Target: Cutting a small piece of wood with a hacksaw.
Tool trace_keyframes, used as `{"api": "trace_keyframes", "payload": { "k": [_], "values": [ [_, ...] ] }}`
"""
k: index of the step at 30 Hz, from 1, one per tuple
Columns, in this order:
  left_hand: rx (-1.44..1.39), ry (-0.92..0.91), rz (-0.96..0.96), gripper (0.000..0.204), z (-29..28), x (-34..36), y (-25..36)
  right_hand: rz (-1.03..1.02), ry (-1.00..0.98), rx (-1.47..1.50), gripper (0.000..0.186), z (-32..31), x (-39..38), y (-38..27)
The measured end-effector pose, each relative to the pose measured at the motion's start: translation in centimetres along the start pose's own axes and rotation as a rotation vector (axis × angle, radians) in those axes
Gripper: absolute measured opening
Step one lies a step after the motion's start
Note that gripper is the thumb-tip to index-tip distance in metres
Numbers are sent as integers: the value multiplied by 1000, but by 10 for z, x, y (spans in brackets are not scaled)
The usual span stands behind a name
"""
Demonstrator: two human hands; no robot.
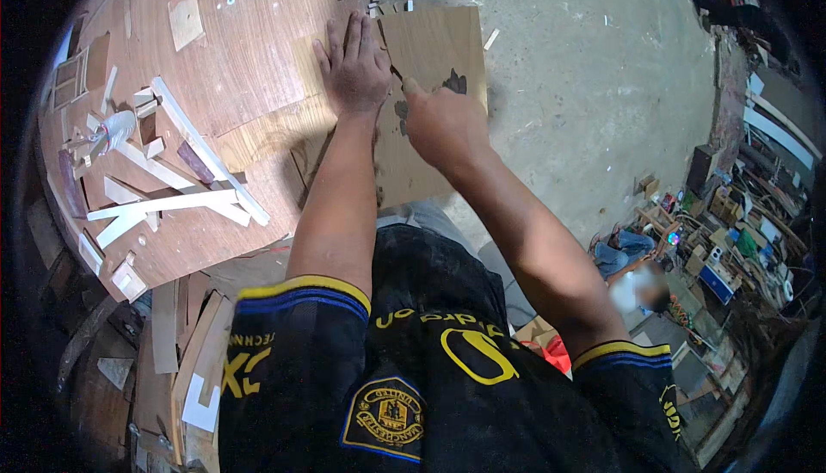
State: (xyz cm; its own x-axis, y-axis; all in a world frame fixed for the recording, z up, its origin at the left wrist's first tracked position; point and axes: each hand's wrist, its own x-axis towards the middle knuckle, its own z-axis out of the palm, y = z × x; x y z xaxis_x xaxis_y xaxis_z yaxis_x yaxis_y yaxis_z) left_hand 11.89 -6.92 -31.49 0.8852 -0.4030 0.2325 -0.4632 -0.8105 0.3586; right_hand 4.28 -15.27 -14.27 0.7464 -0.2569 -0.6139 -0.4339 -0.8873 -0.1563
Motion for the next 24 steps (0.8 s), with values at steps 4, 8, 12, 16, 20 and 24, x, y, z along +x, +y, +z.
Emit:
{"api": "trace_keyframes", "payload": {
  "k": [4, 8, 12, 16, 20, 24],
  "values": [
    [34, -37, 13, 51, -4, 3, 0, 25, -51, 17, 29, -5, 6, -1],
    [-14, -61, 11, 52, -7, 9, 3, 54, 13, 46, 30, 16, 29, 3],
    [-44, 20, 24, 51, -2, 12, -6, 5, -30, 61, 29, 10, 42, 5],
    [-113, 0, -11, 48, -13, 6, -6, 20, -12, 37, 22, 8, 35, -1],
    [-74, -8, 57, 46, -27, 5, -9, -3, -103, 15, 23, 2, 33, 3],
    [-51, -209, 94, 51, -29, 25, -25, 2, -164, -13, 36, -4, 39, -2]
  ]
}}
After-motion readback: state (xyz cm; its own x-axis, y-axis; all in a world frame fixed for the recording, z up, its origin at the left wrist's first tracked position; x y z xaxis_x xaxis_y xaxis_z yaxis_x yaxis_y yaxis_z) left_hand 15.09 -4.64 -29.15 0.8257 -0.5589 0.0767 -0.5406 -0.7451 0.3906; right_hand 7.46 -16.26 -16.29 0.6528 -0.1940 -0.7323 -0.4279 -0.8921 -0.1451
